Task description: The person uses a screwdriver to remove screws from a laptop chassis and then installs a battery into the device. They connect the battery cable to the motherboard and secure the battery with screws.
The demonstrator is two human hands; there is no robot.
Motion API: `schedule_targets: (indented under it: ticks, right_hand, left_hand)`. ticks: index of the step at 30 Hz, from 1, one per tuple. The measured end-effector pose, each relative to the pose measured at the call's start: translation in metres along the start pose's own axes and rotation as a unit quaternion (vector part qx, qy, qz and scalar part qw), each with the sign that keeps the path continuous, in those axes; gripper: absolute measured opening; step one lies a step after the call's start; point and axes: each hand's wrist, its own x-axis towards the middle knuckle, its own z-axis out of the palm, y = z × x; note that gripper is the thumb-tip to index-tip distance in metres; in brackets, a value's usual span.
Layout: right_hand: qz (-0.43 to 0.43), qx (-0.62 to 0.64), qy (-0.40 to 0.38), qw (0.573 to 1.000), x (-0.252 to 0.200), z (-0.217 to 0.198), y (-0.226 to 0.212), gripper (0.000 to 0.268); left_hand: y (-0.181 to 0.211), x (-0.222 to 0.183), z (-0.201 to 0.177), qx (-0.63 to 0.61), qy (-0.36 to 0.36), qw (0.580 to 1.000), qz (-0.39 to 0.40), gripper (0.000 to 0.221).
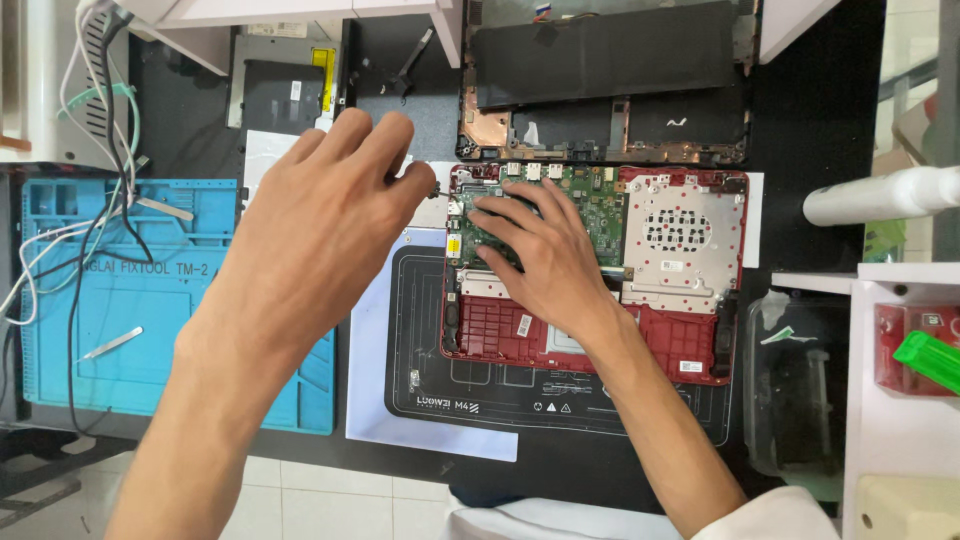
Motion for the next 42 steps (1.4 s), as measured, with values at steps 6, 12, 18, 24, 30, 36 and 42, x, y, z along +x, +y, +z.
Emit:
schedule_targets:
  ticks: [6,12,18,24,30,36,42]
  right_hand:
    - [0.0,0.001,0.002,1.0,0.002,-0.003,-0.003,0.034]
    - [0.006,-0.004,-0.001,1.0,0.002,0.0,-0.002,0.034]
    - [0.007,-0.007,0.002,1.0,0.001,0.001,-0.001,0.034]
    - [0.007,0.006,0.006,1.0,0.001,-0.001,-0.003,0.031]
    - [0.008,0.008,0.004,1.0,0.001,0.0,-0.002,0.032]
    - [0.015,0.007,-0.004,1.0,0.001,0.0,-0.001,0.034]
    - [0.01,-0.005,-0.002,1.0,0.001,0.002,0.0,0.033]
  left_hand:
    - [0.003,0.007,0.002,0.014,-0.036,0.999,-0.018,0.012]
    - [0.008,0.007,0.004,0.036,-0.003,0.998,-0.051,0.025]
    - [0.006,0.017,0.005,0.003,-0.027,1.0,-0.01,0.015]
    - [0.007,0.023,0.006,0.025,0.008,0.999,0.02,0.019]
    - [0.011,0.027,0.0,0.046,-0.023,0.999,0.01,0.013]
    - [0.014,0.032,0.005,0.067,-0.038,0.997,0.015,0.01]
    - [0.017,0.033,0.015,0.103,-0.057,0.991,-0.057,0.009]
